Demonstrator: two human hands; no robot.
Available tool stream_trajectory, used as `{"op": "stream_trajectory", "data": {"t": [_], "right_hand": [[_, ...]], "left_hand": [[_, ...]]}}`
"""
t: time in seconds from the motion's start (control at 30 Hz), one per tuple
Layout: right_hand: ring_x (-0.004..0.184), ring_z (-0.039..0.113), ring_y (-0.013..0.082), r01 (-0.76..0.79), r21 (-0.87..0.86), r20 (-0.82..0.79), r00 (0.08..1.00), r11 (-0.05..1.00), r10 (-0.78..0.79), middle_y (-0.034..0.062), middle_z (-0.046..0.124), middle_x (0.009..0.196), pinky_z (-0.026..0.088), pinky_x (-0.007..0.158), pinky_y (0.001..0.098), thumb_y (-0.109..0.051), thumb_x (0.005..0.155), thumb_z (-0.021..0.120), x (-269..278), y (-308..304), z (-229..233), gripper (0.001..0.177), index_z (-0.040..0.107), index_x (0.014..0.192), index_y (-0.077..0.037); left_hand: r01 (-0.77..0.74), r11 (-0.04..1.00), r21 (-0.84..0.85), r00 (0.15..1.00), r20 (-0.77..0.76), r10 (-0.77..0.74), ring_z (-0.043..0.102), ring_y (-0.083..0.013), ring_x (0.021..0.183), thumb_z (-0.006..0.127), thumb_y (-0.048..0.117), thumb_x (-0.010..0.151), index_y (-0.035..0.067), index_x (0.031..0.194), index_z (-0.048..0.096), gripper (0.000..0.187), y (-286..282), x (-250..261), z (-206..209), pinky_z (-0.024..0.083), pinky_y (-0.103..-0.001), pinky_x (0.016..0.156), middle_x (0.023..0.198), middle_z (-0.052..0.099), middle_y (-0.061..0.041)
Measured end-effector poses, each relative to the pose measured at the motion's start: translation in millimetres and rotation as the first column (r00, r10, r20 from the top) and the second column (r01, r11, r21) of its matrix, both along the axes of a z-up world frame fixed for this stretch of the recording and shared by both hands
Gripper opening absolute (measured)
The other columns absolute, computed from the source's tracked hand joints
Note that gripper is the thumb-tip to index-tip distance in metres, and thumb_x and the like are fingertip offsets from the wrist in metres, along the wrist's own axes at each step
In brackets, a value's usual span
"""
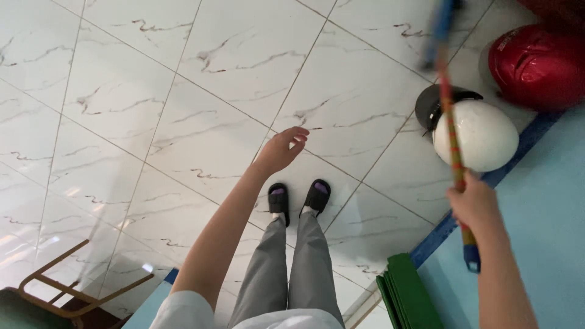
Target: Sweeping a tiled floor with a handheld brush.
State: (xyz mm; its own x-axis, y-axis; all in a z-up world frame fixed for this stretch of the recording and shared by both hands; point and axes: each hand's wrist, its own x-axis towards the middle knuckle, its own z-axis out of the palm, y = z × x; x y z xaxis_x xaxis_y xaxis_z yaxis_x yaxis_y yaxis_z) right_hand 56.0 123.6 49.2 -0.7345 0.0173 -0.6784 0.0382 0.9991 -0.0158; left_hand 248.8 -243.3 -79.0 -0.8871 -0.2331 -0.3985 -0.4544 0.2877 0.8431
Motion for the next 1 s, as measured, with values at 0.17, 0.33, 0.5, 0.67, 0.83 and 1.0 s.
{"op": "stream_trajectory", "data": {"t": [0.17,0.33,0.5,0.67,0.83,1.0], "right_hand": [[0.056,0.069,0.0302,0.107,-0.071,0.013,0.994,0.992,-0.107,0.0224,0.069,0.081,0.057,0.054,0.0437,-0.001,0.088,0.058,-56.2,-8.3,-79.3,0.036,0.059,0.124,0.005],[0.076,0.07,0.0399,-0.18,-0.231,-0.111,0.981,0.956,0.158,0.0281,0.069,0.089,0.058,0.064,0.0467,-0.006,0.081,0.069,-48.7,-109.8,-140.5,0.03,0.064,0.107,0.008],[0.053,0.066,0.0245,0.06,-0.419,0.138,0.99,0.906,-0.002,0.0151,0.066,0.074,0.054,0.047,0.0395,-0.007,0.088,0.059,-47.6,-183.2,-84.0,0.019,0.06,0.105,0.002],[0.042,0.049,0.0153,0.131,-0.671,0.266,0.961,0.729,0.072,0.0061,0.054,0.062,0.039,0.041,0.0332,-0.012,0.101,0.058,-53.8,-138.2,-7.9,0.018,0.06,0.096,0.004],[0.04,0.052,0.0202,0.12,-0.38,0.189,0.981,0.917,-0.05,0.01,0.056,0.059,0.045,0.041,0.0387,-0.014,0.089,0.062,16.2,-59.7,53.3,0.055,0.054,0.144,-0.023],[0.043,0.063,0.0237,0.14,-0.117,0.213,0.97,0.983,-0.113,0.0128,0.065,0.062,0.053,0.043,0.0421,-0.016,0.092,0.066,95.6,4.1,33.3,0.03,0.059,0.117,-0.002]], "left_hand": [[-0.031,0.999,0.013,0.998,0.048,0.03,0.072,-0.0209,0.105,0.06,0.016,0.096,0.012,0.125,0.064,0.029,-5.8,10.0,-13.1,0.056,-0.036,0.091,0.117,0.074,-0.005],[-0.048,0.999,-0.003,0.993,0.11,0.048,0.07,-0.0208,0.106,0.06,0.017,0.095,0.013,0.125,0.064,0.031,-12.7,16.2,-21.1,0.054,-0.038,0.091,0.118,0.074,-0.005],[-0.035,0.999,-0.016,0.991,0.132,0.037,0.07,-0.0209,0.106,0.06,0.02,0.097,0.013,0.125,0.065,0.029,-7.5,5.9,-17.5,0.055,-0.038,0.089,0.117,0.074,-0.004],[-0.022,1.0,0.014,0.995,0.096,0.02,0.071,-0.0211,0.105,0.06,0.02,0.097,0.012,0.123,0.066,0.028,9.4,-0.6,-17.2,0.056,-0.037,0.089,0.115,0.075,-0.004],[0.031,0.999,0.007,0.999,0.015,-0.031,0.072,-0.0206,0.104,0.061,0.019,0.095,0.013,0.124,0.065,0.029,-1.6,7.5,-20.5,0.055,-0.037,0.089,0.115,0.075,-0.004],[0.006,1.0,0.029,1.0,0.005,-0.006,0.072,-0.021,0.1,0.062,0.018,0.095,0.014,0.124,0.065,0.029,-44.2,17.0,-24.6,0.056,-0.037,0.087,0.114,0.075,-0.003]]}}
